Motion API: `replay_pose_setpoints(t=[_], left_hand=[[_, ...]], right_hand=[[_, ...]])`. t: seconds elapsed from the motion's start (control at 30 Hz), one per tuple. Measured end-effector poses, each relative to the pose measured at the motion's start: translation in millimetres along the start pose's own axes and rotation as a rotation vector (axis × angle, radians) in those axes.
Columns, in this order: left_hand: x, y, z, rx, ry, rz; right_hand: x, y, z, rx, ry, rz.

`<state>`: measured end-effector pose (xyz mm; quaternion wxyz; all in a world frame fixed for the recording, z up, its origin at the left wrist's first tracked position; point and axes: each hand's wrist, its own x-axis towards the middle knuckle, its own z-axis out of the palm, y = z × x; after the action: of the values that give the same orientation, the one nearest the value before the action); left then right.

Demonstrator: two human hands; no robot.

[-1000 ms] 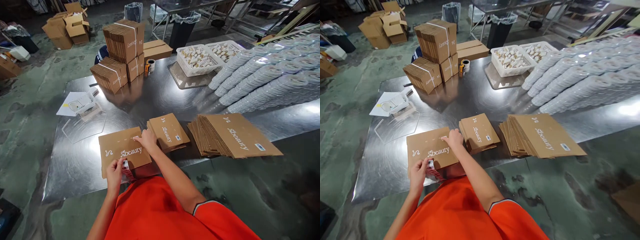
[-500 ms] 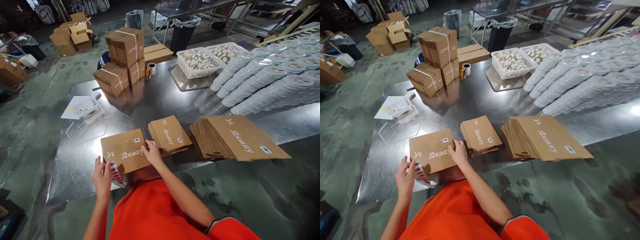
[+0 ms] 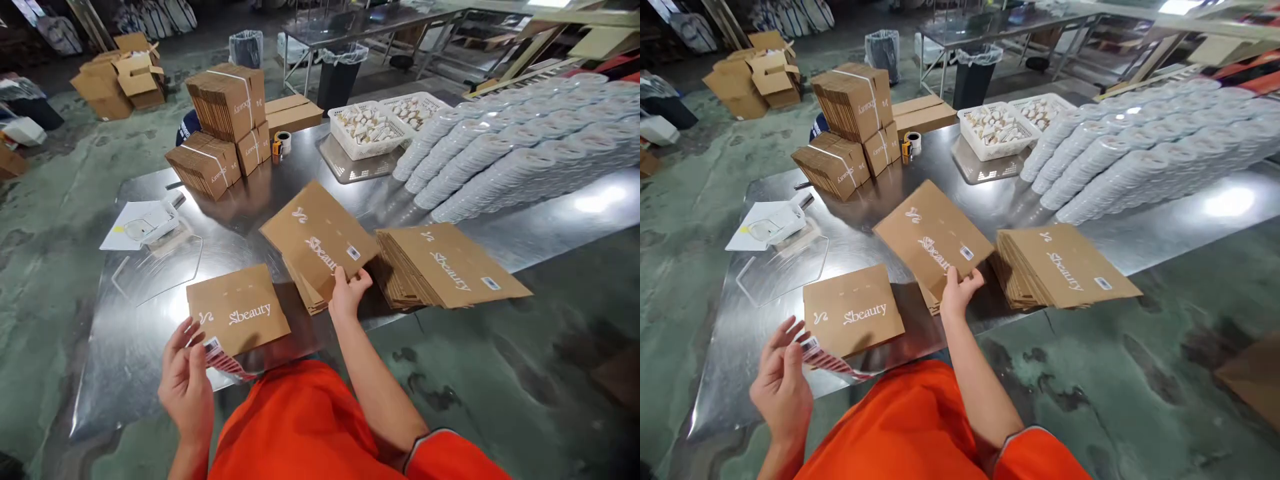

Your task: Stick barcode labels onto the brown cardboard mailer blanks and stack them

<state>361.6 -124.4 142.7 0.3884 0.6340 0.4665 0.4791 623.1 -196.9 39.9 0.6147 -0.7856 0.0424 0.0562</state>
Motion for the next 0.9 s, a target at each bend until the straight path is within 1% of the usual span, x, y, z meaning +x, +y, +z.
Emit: replay_pose_setpoints(t=[0.03,0.1,0.13,0.17,0.2,0.23,0.27,0.3,0.33,0.37,0.4,0.43,0.47,0.5,0.53,0.6,0.67,0.73,0.83,0.9], left_hand=[[-3,-4,1.9,0.008,-0.040,-0.019],[-9,-14,4.9,0.053,-0.112,-0.082],[-11,-19,6.3,0.076,-0.132,-0.108],[-14,-23,8.0,0.093,-0.148,-0.130],[-16,-25,10.0,0.105,-0.162,-0.150],[-17,-25,12.6,0.113,-0.174,-0.165],[-18,-25,15.7,0.116,-0.183,-0.171],[-18,-23,19.2,0.114,-0.185,-0.170],[-19,-22,22.7,0.111,-0.186,-0.167],[-19,-21,26.1,0.102,-0.187,-0.160],[-19,-20,28.8,0.088,-0.190,-0.151],[-19,-19,30.8,0.071,-0.201,-0.152],[-19,-19,31.9,0.046,-0.219,-0.166],[-20,-19,32.0,0.010,-0.240,-0.193],[-21,-20,31.4,-0.036,-0.266,-0.228],[-22,-21,28.5,-0.124,-0.328,-0.313],[-23,-23,25.1,-0.181,-0.384,-0.395],[-24,-25,22.7,-0.191,-0.417,-0.454],[-25,-28,22.2,-0.174,-0.392,-0.485],[-26,-31,23.5,-0.132,-0.358,-0.473]], right_hand=[[10,14,1,-0.110,0.063,0.107],[14,39,2,-0.246,0.109,0.258],[9,47,2,-0.278,0.111,0.298],[-1,52,1,-0.289,0.102,0.298],[-14,52,0,-0.287,0.060,0.265],[-30,47,-1,-0.257,-0.034,0.205],[-48,38,-3,-0.196,-0.189,0.127],[-65,26,-4,-0.112,-0.405,0.041],[-82,12,-6,-0.013,-0.659,-0.032],[-96,-3,-7,0.076,-0.906,-0.080],[-109,-17,-7,0.140,-1.103,-0.094],[-120,-30,-8,0.190,-1.222,-0.074],[-128,-40,-7,0.227,-1.279,-0.031],[-134,-47,-7,0.257,-1.283,0.032],[-138,-52,-6,0.282,-1.258,0.098],[-141,-56,-5,0.295,-1.215,0.164],[-140,-55,-5,0.258,-1.194,0.138],[-138,-52,-5,0.210,-1.188,0.122],[-137,-50,-3,0.164,-1.194,0.134],[-138,-49,-3,0.141,-1.184,0.097]])
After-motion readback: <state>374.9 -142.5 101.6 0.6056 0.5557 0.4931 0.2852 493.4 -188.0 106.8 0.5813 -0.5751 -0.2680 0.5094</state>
